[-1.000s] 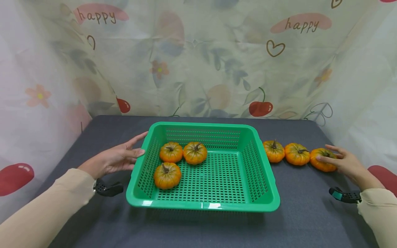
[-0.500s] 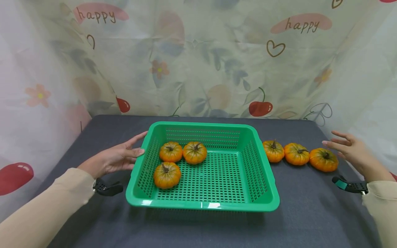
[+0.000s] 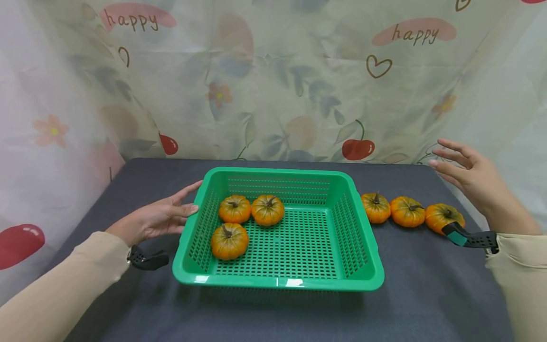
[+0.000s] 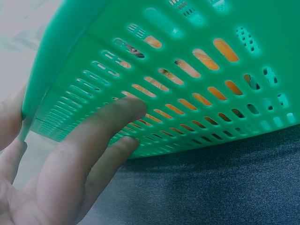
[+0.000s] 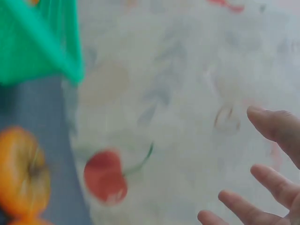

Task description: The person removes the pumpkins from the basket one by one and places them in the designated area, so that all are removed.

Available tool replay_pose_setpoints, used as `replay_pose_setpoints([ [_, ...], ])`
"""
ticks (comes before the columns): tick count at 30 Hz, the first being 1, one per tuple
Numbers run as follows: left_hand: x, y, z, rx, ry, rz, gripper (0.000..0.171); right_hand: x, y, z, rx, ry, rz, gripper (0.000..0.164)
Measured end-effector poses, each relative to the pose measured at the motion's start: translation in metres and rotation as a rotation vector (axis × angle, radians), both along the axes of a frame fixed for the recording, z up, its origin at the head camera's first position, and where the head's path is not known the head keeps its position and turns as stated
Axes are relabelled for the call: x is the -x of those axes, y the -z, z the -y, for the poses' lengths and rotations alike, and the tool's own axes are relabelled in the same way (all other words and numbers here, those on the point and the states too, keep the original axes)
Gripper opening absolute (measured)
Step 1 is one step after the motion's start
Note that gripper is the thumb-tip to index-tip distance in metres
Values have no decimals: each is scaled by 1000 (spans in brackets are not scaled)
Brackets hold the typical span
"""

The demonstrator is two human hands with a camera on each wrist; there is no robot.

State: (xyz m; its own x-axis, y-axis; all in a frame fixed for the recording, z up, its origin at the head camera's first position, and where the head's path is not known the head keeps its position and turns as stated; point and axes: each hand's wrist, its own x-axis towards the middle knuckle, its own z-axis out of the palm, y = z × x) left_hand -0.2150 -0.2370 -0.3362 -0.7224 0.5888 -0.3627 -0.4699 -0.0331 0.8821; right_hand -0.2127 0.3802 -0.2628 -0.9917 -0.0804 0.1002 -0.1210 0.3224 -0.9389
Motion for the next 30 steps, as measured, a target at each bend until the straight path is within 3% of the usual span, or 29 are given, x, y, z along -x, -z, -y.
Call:
replay_pose_setpoints([
  [4, -1, 0, 0, -4, 1, 1, 82, -5, -14, 30, 70, -49, -35, 62],
  [8, -1, -1, 0, -5, -1, 1, 82, -10, -26, 66, -48, -80, -65, 60],
  [13, -1, -1, 0, -12, 1, 3, 83, -15, -32, 114, -88, -146, -100, 57],
  [19, -1, -1, 0, -14, 5, 3, 83, -15, -25, 163, -57, -338, -147, 56],
  [25, -1, -1, 0, -2, -3, 0, 83, -11, -11, 206, -15, -502, -115, 59],
  [30, -1, -1, 0, -2, -5, 3, 82, -7, 4, 239, -57, -613, -102, 59],
])
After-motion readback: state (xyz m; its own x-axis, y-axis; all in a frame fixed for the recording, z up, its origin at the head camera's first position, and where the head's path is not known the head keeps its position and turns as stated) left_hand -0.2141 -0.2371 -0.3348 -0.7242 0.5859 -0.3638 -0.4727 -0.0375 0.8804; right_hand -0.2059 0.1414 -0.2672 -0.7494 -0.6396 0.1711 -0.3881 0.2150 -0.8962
